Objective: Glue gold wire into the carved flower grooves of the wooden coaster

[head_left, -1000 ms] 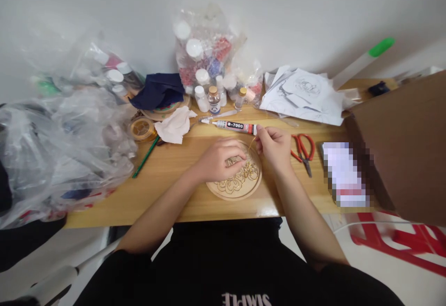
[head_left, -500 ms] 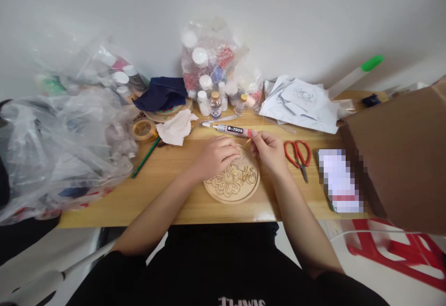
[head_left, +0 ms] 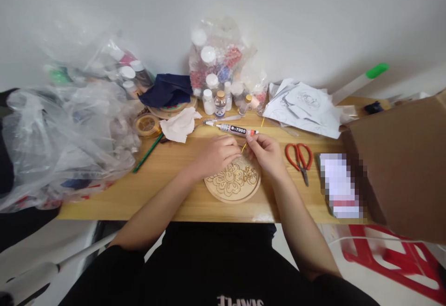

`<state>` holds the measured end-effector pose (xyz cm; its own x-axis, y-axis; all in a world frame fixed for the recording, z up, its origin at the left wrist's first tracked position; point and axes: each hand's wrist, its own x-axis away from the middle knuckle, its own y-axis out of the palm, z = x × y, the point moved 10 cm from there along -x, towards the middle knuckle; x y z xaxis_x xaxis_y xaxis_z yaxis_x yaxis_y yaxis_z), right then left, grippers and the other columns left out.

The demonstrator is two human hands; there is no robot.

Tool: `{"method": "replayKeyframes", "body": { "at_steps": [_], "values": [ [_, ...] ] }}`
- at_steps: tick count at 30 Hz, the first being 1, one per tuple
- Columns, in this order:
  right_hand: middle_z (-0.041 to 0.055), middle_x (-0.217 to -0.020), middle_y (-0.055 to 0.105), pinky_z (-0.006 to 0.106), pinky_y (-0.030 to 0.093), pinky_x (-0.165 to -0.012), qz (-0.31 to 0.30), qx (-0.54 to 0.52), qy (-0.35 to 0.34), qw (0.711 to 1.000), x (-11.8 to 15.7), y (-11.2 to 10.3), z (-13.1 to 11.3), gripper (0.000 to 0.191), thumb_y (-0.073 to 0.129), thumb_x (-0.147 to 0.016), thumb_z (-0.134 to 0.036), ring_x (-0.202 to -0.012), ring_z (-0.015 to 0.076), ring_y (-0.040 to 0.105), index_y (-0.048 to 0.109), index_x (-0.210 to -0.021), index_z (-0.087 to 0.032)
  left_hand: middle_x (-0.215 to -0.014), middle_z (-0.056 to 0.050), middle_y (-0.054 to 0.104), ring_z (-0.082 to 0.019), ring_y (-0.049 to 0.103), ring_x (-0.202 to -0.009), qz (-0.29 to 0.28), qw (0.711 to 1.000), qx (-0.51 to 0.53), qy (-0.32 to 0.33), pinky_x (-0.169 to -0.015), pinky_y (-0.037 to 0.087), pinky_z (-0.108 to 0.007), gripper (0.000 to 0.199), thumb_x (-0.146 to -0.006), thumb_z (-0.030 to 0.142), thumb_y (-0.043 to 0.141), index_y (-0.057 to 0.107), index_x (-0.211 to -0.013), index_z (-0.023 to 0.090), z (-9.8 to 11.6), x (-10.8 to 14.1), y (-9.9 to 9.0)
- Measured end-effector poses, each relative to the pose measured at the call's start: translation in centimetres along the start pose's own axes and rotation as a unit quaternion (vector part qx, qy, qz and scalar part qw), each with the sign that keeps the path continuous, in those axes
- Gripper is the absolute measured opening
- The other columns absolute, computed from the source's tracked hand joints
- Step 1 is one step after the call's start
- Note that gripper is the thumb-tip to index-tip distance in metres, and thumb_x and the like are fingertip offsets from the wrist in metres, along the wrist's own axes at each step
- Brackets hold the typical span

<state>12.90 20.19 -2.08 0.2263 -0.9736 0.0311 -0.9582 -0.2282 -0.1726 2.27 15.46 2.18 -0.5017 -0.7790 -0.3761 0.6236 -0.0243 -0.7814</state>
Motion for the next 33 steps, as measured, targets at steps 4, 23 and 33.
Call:
{"method": "replayKeyframes", "body": {
  "at_steps": [4, 23, 33],
  "values": [
    [-0.0009, -0.056, 0.057, 0.026, 0.043, -0.05, 0.01, 0.061, -0.028, 0.998, 0.1, -0.4, -0.3, 0.038, 0.057, -0.084, -0.053, -0.05, 0.0121, 0.051, 0.059, -0.066, -0.02, -0.081, -0.002, 0.064, -0.016, 0.057, -0.081, 0.015, 1.0, -0.022, -0.014, -0.077, 0.044, -0.032, 0.027, -0.099, 0.026, 0.048, 0.067, -0.081, 0.018, -0.3, 0.0, -0.2],
    [0.0116, -0.103, 0.066, 0.049, 0.043, -0.096, 0.06, 0.275, -0.09, 0.955, -1.7, -3.1, -0.4, 0.021, 0.075, -0.068, -0.025, -0.103, 0.0302, 0.057, 0.072, -0.089, -0.02, -0.086, -0.003, 0.07, -0.018, 0.063, -0.084, 0.161, 0.975, -0.083, -0.125, -0.078, 0.046, -0.034, 0.014, -0.09, 0.023, 0.059, 0.069, -0.081, 0.02, -4.3, 1.0, -4.5],
    [-0.0014, -0.077, 0.067, 0.026, 0.049, -0.06, 0.111, -0.062, 0.004, 0.992, -0.6, -8.0, 0.6, 0.029, 0.074, -0.065, -0.033, -0.061, 0.0109, 0.058, 0.067, -0.091, -0.022, -0.087, -0.004, 0.068, -0.019, 0.061, -0.084, 0.103, 0.976, -0.096, -0.166, -0.076, 0.046, -0.035, 0.017, -0.089, 0.023, 0.055, 0.071, -0.084, 0.019, -6.5, 1.2, -3.4]
  ]
}}
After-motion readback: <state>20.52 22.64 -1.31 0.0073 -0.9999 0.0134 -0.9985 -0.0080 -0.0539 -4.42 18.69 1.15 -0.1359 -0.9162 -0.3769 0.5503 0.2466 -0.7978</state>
